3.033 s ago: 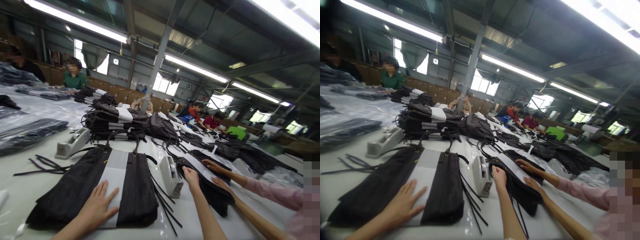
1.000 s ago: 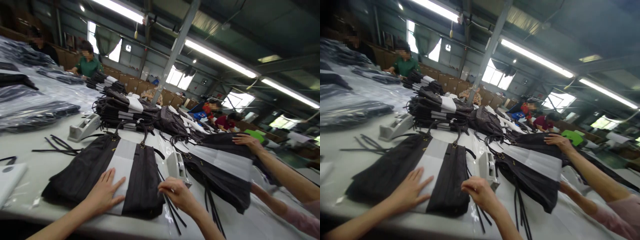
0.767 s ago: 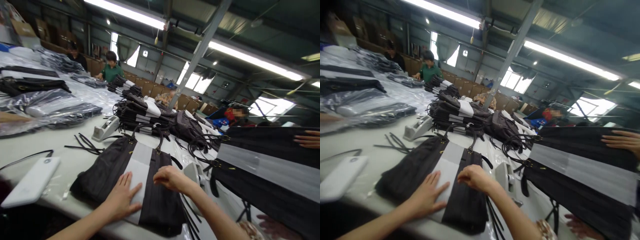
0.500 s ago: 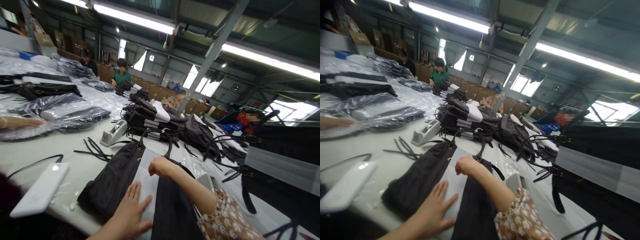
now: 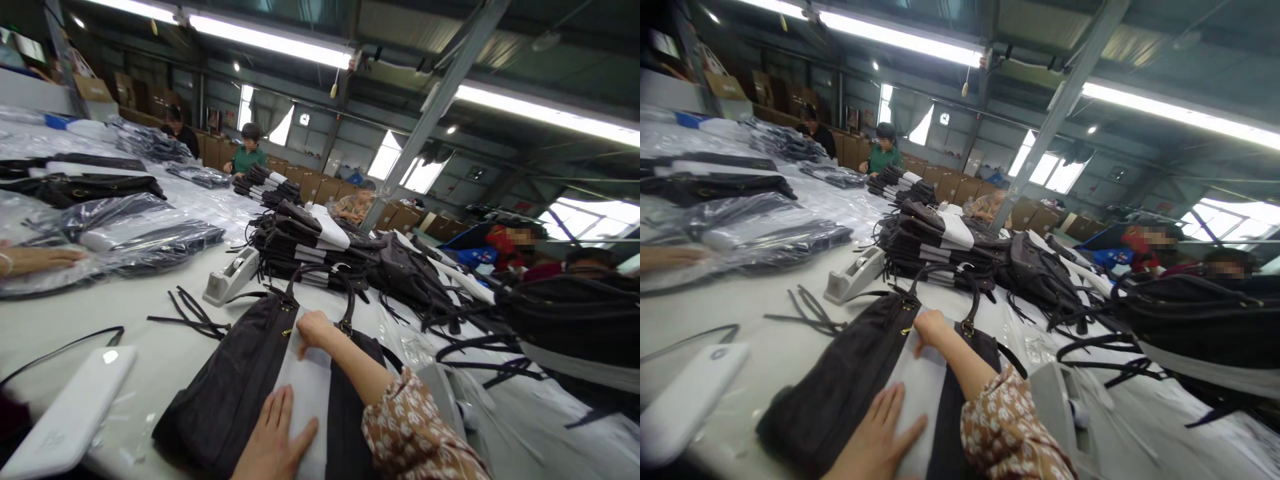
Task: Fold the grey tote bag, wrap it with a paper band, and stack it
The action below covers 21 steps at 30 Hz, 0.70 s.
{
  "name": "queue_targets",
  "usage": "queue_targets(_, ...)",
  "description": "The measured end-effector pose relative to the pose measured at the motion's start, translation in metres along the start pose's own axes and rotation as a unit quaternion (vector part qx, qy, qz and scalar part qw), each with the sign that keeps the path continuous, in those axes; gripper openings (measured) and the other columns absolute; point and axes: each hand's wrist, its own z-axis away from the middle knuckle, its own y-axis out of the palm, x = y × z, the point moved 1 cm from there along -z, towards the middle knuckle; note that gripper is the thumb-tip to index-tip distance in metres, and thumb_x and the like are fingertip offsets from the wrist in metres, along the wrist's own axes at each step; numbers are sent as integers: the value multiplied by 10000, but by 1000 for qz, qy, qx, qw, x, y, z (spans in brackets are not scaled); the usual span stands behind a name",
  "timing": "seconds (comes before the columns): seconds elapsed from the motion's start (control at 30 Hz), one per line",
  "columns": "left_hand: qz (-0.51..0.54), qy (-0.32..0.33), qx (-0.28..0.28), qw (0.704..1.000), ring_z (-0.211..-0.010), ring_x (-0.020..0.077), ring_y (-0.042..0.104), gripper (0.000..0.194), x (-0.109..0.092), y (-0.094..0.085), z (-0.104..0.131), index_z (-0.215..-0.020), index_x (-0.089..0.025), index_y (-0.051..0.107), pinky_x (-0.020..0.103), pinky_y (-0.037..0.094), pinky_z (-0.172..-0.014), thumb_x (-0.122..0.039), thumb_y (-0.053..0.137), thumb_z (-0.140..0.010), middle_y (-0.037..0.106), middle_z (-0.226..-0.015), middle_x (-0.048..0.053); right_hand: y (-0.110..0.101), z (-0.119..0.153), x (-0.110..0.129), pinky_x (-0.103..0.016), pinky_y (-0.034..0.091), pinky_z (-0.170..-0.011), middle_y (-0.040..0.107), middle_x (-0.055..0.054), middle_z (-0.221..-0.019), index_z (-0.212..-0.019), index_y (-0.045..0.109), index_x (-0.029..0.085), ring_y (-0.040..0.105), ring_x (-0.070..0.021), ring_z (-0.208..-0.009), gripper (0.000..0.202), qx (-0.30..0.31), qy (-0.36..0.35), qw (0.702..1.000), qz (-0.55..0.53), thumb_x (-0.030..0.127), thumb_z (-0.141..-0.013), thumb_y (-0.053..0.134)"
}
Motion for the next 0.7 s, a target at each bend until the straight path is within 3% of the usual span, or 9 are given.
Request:
queue_targets(0.07, -8, -3, 1, 1000, -1373, 461, 47, 753, 1, 1, 0, -1423, -375, 323, 696, 143, -1068, -711, 483, -768, 108, -1535, 174, -8, 0, -14, -245, 434, -580, 673, -30, -621, -585, 677, 198, 646, -207, -654, 392, 25, 18, 1000, 8, 538, -465, 829)
queue_targets(0.2, -9, -1, 3, 1000, -1371, 457, 54, 745, -1, -2, 0, -1419, -384, 324, 687, 144, -1071, -708, 488, -768, 111, -1527, 176, -15, 22, -26, -248, 425, -605, 684, -52, -750, -782, 685, 192, 628, -189, -706, 460, 6, 41, 999, -5, 643, -720, 621)
queue_targets(0.4, 2, -15, -9, 1000, -1383, 441, 24, 784, -7, -5, 6, -1419, -367, 336, 652, 110, -1100, -695, 549, -739, 88, -1534, 166, 18, 76, 10, -435, 422, -855, 603, -126, -1079, -947, 633, 197, 549, -307, -1017, 629, -43, -21, 999, 2, 725, -608, 658)
queue_targets(0.47, -1, -15, -19, 1000, -1391, 428, 12, 778, -8, -2, 8, -1420, -368, 335, 638, 109, -1109, -694, 541, -745, 81, -1544, 151, 20, 89, 18, -471, 418, -860, 604, -137, -1065, -942, 634, 182, 550, -322, -1008, 600, -56, -15, 997, -53, 668, -599, 707)
queue_targets(0.53, -9, -11, -33, 999, -1399, 422, 18, 778, -9, 2, 10, -1419, -369, 337, 630, 123, -1110, -712, 519, -745, 79, -1553, 137, 10, 103, 17, -434, 421, -868, 639, -108, -1022, -939, 654, 191, 575, -288, -970, 482, -66, -7, 987, -144, 557, -637, 735)
queue_targets(0.63, -36, -9, -70, 997, -1409, 415, 70, 779, -8, 9, 14, -1413, -363, 356, 604, 136, -1113, -751, 464, -746, 108, -1558, 135, -18, 143, -13, -312, 430, -836, 688, -35, -924, -890, 692, 218, 606, -202, -879, 264, -126, 47, 959, -249, 440, -760, 636)
queue_targets(0.7, -59, -8, -92, 994, -1411, 405, 117, 763, -7, 15, 15, -1404, -353, 380, 584, 135, -1114, -761, 424, -760, 149, -1555, 134, -34, 189, -50, -275, 434, -784, 693, -16, -828, -820, 704, 204, 609, -185, -825, 307, -183, 134, 933, -281, 469, -800, 552)
